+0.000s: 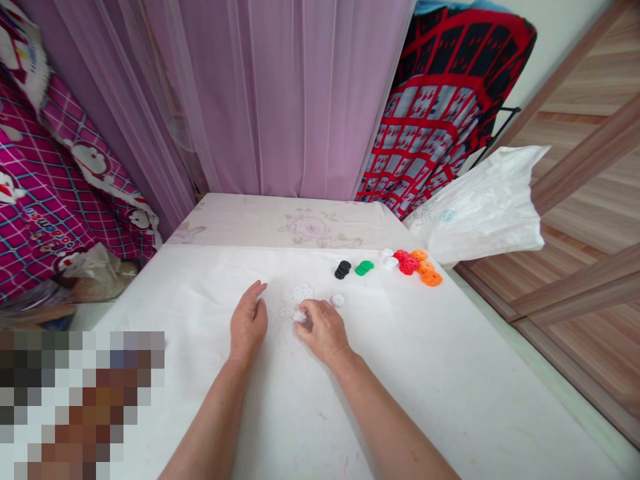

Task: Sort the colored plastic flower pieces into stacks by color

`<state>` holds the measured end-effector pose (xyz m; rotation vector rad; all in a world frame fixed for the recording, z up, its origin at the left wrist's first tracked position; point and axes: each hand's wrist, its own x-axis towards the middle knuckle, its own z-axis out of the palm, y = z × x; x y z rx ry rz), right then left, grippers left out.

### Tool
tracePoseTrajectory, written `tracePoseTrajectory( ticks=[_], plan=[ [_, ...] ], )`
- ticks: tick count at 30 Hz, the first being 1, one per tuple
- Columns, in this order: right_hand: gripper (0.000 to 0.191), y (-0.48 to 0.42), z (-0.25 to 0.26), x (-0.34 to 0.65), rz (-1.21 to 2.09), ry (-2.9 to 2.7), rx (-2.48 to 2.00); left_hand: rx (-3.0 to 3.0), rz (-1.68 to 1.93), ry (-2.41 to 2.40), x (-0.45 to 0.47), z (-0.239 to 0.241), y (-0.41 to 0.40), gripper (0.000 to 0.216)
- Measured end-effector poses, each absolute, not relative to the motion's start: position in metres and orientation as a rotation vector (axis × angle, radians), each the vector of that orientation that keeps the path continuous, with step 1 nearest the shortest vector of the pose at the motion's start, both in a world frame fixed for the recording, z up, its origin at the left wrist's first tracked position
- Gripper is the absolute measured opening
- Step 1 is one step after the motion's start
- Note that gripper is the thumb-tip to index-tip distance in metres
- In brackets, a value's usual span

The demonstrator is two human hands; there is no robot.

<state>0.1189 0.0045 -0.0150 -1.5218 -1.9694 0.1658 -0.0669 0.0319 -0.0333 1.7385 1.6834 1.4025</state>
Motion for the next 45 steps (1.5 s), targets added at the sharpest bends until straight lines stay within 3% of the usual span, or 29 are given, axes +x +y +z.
tracePoseTrajectory(
  ticks=[7, 25, 33, 45],
  plan=[
    [0.025, 0.022, -0.014, 0.187, 0.075, -1.615, -1.670, 1.746, 1.396, 1.676, -0.068, -0.034, 0.032, 0.035],
    [0.020, 0.021, -0.022, 0.190, -0.072, -1.710, -1.659, 1.728, 1.404, 1.685, -0.067, -0.034, 0.032, 0.036],
    [0.011, 0.004, -0.008, 0.130, 0.056, -1.974, -1.402, 1.491, 1.647, 1.670, -0.067, -0.037, 0.035, 0.034],
    [0.020, 0.010, -0.016, 0.080, 0.152, -1.982, -1.611, 1.409, 1.650, 1.644, -0.066, -0.036, 0.036, 0.035]
  ],
)
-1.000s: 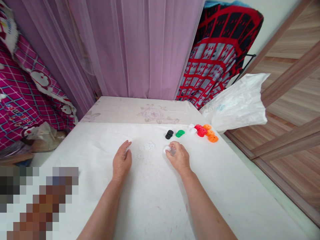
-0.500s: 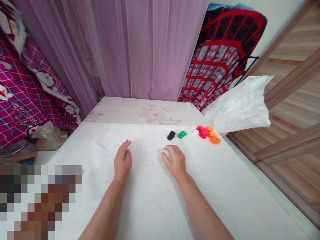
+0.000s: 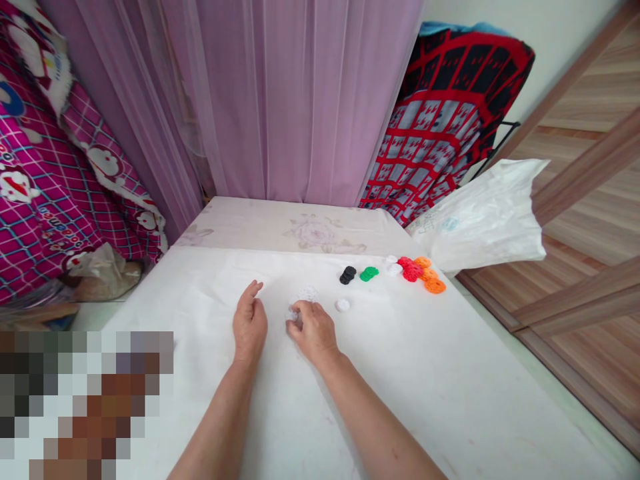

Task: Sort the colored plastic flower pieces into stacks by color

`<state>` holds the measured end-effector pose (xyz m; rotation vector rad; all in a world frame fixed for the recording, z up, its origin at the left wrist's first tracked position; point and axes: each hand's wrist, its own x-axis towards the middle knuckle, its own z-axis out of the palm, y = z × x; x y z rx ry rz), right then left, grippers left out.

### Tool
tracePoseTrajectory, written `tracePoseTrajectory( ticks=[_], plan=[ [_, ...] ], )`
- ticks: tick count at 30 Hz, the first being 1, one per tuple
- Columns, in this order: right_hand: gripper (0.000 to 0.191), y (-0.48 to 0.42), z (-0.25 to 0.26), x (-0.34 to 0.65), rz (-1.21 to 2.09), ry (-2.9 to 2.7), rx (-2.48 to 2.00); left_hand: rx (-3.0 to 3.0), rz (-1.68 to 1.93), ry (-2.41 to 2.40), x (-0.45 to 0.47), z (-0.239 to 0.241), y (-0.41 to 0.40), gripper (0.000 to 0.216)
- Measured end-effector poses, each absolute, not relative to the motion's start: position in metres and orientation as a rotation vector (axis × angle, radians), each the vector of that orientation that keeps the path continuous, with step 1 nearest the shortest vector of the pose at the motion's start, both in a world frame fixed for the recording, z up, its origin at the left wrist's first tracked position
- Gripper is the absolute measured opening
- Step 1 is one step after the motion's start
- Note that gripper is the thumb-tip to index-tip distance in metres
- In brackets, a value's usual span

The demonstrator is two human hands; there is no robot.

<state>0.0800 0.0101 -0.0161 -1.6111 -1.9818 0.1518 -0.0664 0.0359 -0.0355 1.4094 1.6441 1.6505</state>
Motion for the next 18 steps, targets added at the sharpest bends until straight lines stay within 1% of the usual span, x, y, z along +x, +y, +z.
tracePoseTrajectory(
  ticks=[4, 10, 13, 18],
  plan=[
    [0.020, 0.008, -0.015, 0.104, 0.149, -1.853, -1.534, 1.403, 1.652, 1.631, -0.067, -0.038, 0.037, 0.035],
    [0.025, 0.018, -0.011, 0.181, 0.017, -1.511, -1.626, 1.405, 1.627, 1.644, -0.067, -0.036, 0.035, 0.033],
    [0.024, 0.020, -0.014, 0.196, -0.006, -1.513, -1.635, 1.414, 1.623, 1.646, -0.068, -0.036, 0.034, 0.033],
    [0.028, 0.020, -0.020, 0.192, 0.014, -1.564, -1.648, 1.433, 1.626, 1.644, -0.069, -0.038, 0.036, 0.033]
  ],
)
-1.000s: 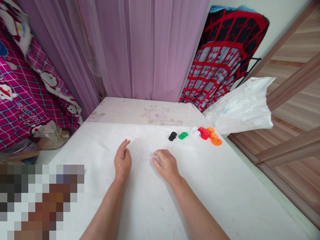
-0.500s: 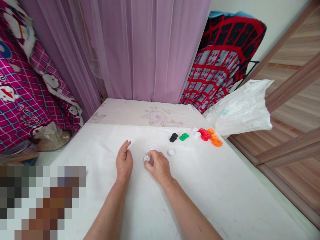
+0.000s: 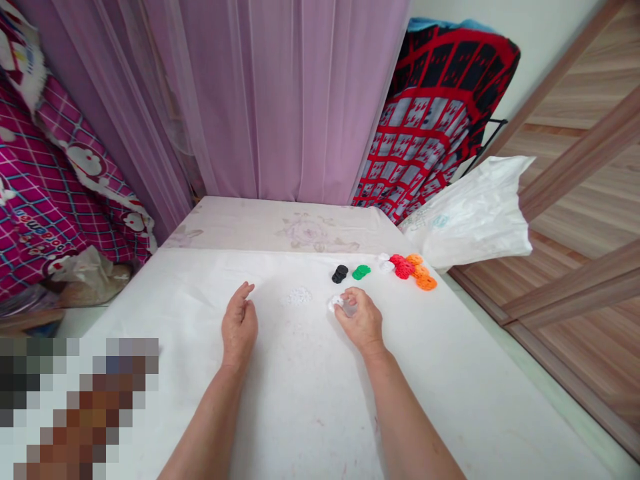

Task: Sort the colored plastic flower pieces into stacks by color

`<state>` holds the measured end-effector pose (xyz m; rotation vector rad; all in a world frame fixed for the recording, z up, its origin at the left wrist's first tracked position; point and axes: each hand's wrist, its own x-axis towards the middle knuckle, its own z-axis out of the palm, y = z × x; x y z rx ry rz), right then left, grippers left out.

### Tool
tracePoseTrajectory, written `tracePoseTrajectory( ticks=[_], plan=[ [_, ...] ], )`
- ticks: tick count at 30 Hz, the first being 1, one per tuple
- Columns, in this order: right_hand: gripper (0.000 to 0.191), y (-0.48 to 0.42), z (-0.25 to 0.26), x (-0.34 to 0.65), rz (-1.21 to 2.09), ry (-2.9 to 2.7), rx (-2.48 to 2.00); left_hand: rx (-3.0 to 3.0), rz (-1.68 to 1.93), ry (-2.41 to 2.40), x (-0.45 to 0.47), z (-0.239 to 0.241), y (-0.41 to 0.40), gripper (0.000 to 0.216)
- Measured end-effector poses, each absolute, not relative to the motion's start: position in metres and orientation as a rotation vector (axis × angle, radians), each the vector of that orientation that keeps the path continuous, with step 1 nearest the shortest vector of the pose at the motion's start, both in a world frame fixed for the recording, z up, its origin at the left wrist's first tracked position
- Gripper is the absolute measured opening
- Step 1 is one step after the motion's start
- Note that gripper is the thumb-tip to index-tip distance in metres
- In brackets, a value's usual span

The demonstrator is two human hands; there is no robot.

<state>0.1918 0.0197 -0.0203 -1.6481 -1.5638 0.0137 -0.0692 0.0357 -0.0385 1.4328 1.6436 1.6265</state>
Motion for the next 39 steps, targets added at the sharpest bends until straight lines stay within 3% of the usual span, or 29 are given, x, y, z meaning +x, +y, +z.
tracePoseTrajectory(
  ticks=[7, 18, 30, 39],
  plan=[
    [0.029, 0.020, -0.023, 0.193, 0.026, -1.618, -1.689, 1.444, 1.616, 1.644, -0.070, -0.039, 0.036, 0.033],
    [0.014, 0.023, -0.004, 0.152, -0.116, -1.881, -1.541, 1.453, 1.632, 1.660, -0.067, -0.038, 0.035, 0.033],
    [0.015, 0.047, -0.003, 0.120, -0.058, -2.008, -1.790, 1.448, 1.611, 1.628, -0.068, -0.038, 0.035, 0.034],
    [0.024, 0.035, 0.019, 0.190, 0.095, -1.668, -1.758, 1.434, 1.621, 1.633, -0.067, -0.039, 0.036, 0.033]
  ],
)
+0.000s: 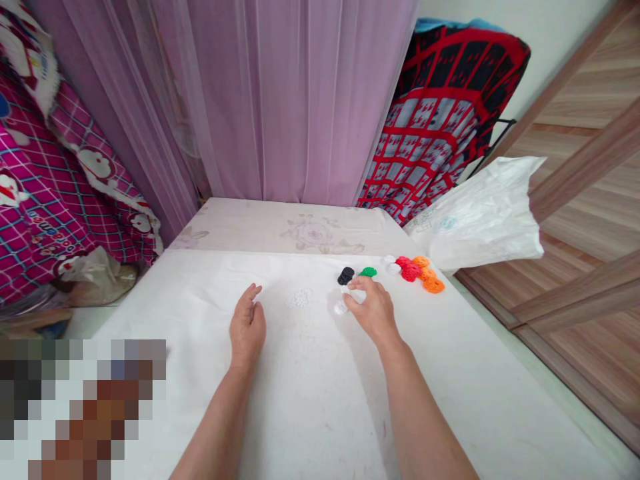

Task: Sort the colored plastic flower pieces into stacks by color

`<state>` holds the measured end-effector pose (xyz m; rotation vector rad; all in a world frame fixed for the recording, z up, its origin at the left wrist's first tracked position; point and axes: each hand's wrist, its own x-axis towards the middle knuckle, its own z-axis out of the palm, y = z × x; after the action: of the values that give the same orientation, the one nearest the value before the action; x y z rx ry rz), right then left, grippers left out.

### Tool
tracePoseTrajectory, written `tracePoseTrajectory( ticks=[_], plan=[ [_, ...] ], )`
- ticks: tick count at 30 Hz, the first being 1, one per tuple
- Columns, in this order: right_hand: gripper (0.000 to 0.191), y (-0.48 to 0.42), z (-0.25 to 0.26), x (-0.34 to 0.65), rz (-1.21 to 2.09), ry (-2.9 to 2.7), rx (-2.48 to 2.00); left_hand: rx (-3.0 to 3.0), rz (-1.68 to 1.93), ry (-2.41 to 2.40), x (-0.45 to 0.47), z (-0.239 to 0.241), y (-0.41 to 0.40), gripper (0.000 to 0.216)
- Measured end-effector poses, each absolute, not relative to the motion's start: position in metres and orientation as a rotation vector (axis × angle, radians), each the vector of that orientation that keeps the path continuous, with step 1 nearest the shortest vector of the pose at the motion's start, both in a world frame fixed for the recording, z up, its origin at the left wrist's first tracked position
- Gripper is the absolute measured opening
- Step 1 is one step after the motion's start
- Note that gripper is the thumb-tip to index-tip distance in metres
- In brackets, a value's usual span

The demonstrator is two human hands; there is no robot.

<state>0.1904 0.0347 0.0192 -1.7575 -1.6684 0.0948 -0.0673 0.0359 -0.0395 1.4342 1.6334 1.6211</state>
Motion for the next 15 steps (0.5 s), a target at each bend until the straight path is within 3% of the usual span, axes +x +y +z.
tracePoseTrajectory(
  ticks=[5, 15],
  plan=[
    [0.024, 0.027, 0.030, 0.217, 0.243, -1.803, -1.823, 1.420, 1.615, 1.629, -0.068, -0.039, 0.036, 0.033],
    [0.028, 0.028, 0.030, 0.198, 0.220, -2.002, -1.900, 1.406, 1.606, 1.635, -0.067, -0.036, 0.035, 0.033]
  ],
)
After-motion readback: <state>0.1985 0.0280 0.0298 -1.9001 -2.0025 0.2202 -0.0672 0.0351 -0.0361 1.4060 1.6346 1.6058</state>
